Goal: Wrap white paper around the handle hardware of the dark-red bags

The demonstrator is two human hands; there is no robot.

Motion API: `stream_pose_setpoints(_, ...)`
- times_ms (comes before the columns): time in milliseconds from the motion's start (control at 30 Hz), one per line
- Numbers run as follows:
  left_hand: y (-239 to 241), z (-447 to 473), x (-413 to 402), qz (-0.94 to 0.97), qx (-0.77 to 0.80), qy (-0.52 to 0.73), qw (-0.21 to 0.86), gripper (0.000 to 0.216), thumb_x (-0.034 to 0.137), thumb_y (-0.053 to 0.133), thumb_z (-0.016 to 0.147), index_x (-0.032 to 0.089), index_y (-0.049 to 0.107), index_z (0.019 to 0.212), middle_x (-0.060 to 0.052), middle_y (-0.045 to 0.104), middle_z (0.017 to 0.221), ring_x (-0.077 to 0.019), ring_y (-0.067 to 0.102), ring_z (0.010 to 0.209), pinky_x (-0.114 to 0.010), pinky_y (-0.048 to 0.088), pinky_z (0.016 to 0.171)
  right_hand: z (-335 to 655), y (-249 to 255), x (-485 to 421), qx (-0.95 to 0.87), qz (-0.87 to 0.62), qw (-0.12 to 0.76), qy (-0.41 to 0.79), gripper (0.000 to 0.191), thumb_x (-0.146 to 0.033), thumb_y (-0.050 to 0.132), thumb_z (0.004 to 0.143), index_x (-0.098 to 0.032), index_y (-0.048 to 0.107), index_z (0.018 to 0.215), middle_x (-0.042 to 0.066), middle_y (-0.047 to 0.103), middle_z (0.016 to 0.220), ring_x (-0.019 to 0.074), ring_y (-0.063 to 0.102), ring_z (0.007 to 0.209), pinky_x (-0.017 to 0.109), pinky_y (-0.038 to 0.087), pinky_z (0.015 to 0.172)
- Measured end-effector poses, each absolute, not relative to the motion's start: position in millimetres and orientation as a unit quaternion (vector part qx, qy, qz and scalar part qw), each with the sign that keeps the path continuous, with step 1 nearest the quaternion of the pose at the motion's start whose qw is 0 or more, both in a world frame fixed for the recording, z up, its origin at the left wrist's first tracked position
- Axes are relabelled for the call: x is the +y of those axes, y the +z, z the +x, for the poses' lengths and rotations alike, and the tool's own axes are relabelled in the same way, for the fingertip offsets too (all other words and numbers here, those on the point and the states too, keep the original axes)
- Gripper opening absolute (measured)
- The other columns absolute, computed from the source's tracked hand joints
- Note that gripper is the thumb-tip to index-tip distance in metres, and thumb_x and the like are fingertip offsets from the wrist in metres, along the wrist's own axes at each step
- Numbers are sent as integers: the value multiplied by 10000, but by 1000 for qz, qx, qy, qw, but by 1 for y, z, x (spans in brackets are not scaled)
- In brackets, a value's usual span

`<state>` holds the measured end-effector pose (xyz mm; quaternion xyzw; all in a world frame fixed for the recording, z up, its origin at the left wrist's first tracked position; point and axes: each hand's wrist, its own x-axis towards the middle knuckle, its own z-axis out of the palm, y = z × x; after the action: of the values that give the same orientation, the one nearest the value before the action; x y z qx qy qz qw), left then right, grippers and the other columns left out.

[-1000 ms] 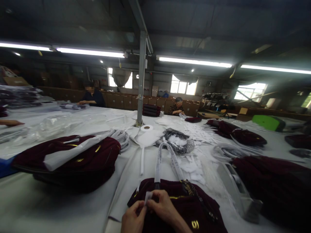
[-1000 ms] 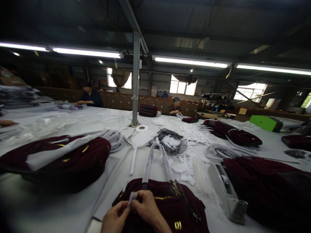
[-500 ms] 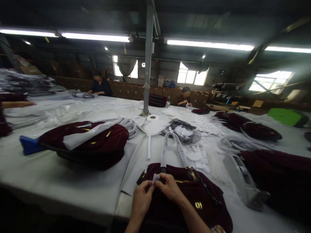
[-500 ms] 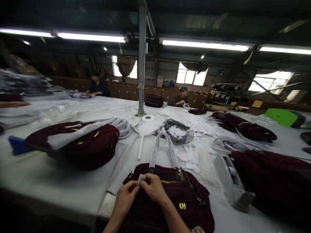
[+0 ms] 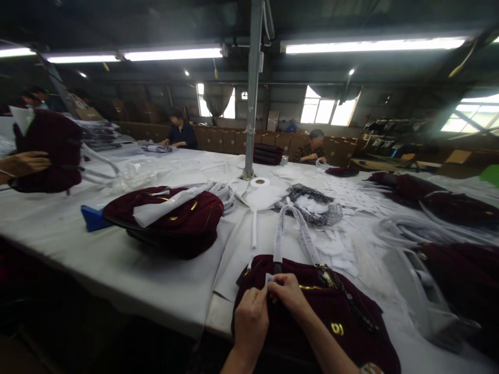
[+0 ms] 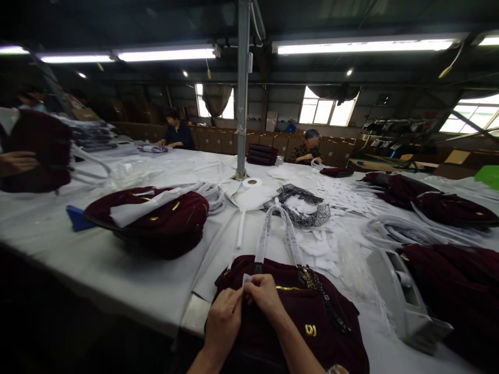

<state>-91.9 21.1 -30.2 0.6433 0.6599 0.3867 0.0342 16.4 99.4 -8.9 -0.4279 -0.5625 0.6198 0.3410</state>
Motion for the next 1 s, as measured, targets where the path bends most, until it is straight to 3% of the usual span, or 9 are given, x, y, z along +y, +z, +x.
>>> stream_pose_setpoints(167, -32, -85, 17, 733, 640, 213, -92, 454, -26, 413, 732, 85, 545, 1152, -87, 579, 858, -191, 533, 786, -274, 484, 637, 20, -9, 100, -493, -426, 349, 674, 158, -243, 640, 600, -96, 607, 554, 11, 588, 493, 61, 468, 408, 182, 371, 431)
stream_pose_setpoints(367, -43, -76, 24, 721, 656, 183, -127, 442, -40, 429, 713, 47, 556, 1127, -103, 584, 839, -209, 549, 750, -295, 488, 585, 19, -7, 100, -511, -409, 354, 669, 299, -364, 672, 640, -97, 588, 533, 2, 554, 484, 64, 460, 437, 184, 368, 451)
stream_pose_setpoints(467, -41, -79, 22, 719, 650, 237, -65, 445, -1, 431, 744, 96, 538, 1166, -102, 597, 874, -217, 557, 785, -331, 490, 666, 19, -14, 100, -553, -412, 361, 627, 346, -425, 701, 636, -95, 614, 577, -3, 547, 488, 70, 437, 429, 195, 359, 442)
stream_pose_setpoints(567, -28, -89, 20, 661, 656, 356, 84, 369, 136, 386, 852, 169, 512, 1197, -79, 618, 908, -181, 577, 830, -305, 469, 760, 21, -18, 100, -579, -396, 360, 615, 375, -477, 665, 675, -103, 645, 656, -7, 537, 506, 76, 424, 431, 202, 356, 436)
stream_pose_setpoints(667, -15, -97, 23, 568, 670, 435, 200, 281, 259, 367, 887, 194, 598, 1033, -44, 625, 838, -146, 586, 778, -264, 447, 734, 24, -16, 98, -602, -380, 358, 604, 370, -481, 646, 703, -111, 664, 702, -5, 528, 521, 82, 426, 457, 195, 348, 442)
stream_pose_setpoints(800, -10, -102, 30, 570, 657, 439, 225, 256, 304, 417, 857, 193, 605, 723, -11, 567, 746, -125, 539, 686, -241, 392, 638, 28, -13, 96, -602, -378, 378, 593, 349, -462, 645, 714, -116, 666, 688, -7, 509, 525, 83, 417, 485, 191, 330, 453)
stream_pose_setpoints(1000, -14, -103, 36, 575, 642, 435, 259, 202, 329, 462, 819, 195, 561, 704, 34, 492, 646, -96, 461, 595, -211, 340, 567, 29, -12, 95, -570, -384, 397, 608, 332, -447, 672, 691, -115, 671, 691, -26, 472, 496, 65, 368, 458, 190, 295, 438)
